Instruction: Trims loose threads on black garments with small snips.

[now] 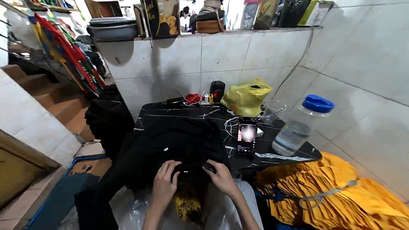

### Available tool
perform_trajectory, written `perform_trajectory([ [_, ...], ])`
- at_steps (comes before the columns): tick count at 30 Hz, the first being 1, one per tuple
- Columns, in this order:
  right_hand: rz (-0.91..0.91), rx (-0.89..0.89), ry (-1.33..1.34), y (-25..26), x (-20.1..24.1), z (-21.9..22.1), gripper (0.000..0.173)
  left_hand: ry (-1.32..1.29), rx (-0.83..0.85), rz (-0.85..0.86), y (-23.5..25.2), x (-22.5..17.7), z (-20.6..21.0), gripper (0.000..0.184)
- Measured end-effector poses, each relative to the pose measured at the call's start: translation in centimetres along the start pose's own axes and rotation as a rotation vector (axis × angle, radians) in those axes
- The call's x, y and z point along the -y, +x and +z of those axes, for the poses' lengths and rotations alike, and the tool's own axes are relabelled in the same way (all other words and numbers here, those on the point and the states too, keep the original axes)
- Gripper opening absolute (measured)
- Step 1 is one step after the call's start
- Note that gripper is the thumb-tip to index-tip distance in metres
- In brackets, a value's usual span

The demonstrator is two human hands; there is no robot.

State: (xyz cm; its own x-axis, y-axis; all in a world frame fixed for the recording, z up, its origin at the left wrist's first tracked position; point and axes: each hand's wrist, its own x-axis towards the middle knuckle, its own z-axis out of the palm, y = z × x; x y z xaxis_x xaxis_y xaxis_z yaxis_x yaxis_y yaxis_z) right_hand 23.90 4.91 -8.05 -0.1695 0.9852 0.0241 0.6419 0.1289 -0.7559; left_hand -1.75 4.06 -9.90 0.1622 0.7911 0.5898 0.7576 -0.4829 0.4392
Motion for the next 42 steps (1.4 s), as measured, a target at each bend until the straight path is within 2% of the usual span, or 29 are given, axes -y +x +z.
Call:
perform_trajectory([
  [10, 0.011, 0.044, -0.007, 0.3, -0.1, 0.0, 0.038, 0.100, -0.059, 0.263, 0.8, -3.0, 4.8, 0.028],
  [15, 0.003, 0.043, 0.054, -0.2, -0.5, -0.1, 0.043, -0.070, -0.127, 0.433, 0.9, -2.0, 6.6, 0.023],
  [17, -0.028, 0.022, 0.058, -0.2, -0.8, 0.1, 0.041, -0.158, -0.125, 0.449, 0.5, -1.7, 6.4, 0.021],
  [20, -0.014, 0.019, 0.045, 0.0, -0.6, 0.4, 0.042, -0.255, -0.083, 0.382, 0.1, -2.3, 5.5, 0.016],
  [25, 0.057, -0.002, 0.014, -0.2, -0.1, 0.9, 0.053, -0.429, 0.025, 0.148, -1.1, -3.9, 4.8, 0.012],
  [27, 0.034, -0.097, 0.032, -0.8, -0.1, 1.4, 0.053, -0.476, 0.018, 0.074, -1.3, -4.2, 4.4, 0.012],
  [31, -0.124, -0.427, 0.072, -2.6, -0.5, 2.7, 0.052, -0.572, 0.035, -0.074, -1.0, -3.8, 2.9, 0.010],
  [35, -0.221, -0.604, -0.141, -4.0, -0.6, 3.2, 0.046, -0.670, 0.113, -0.148, -0.7, -3.2, 1.9, 0.010],
  [39, -0.214, -0.540, -0.320, -5.2, 0.5, 4.2, 0.042, -0.704, 0.127, -0.145, -0.7, -3.1, 1.8, 0.011],
  [42, -0.207, -0.436, -0.297, -5.2, 1.3, 5.2, 0.040, -0.700, 0.140, -0.139, -0.6, -3.2, 1.9, 0.010],
])
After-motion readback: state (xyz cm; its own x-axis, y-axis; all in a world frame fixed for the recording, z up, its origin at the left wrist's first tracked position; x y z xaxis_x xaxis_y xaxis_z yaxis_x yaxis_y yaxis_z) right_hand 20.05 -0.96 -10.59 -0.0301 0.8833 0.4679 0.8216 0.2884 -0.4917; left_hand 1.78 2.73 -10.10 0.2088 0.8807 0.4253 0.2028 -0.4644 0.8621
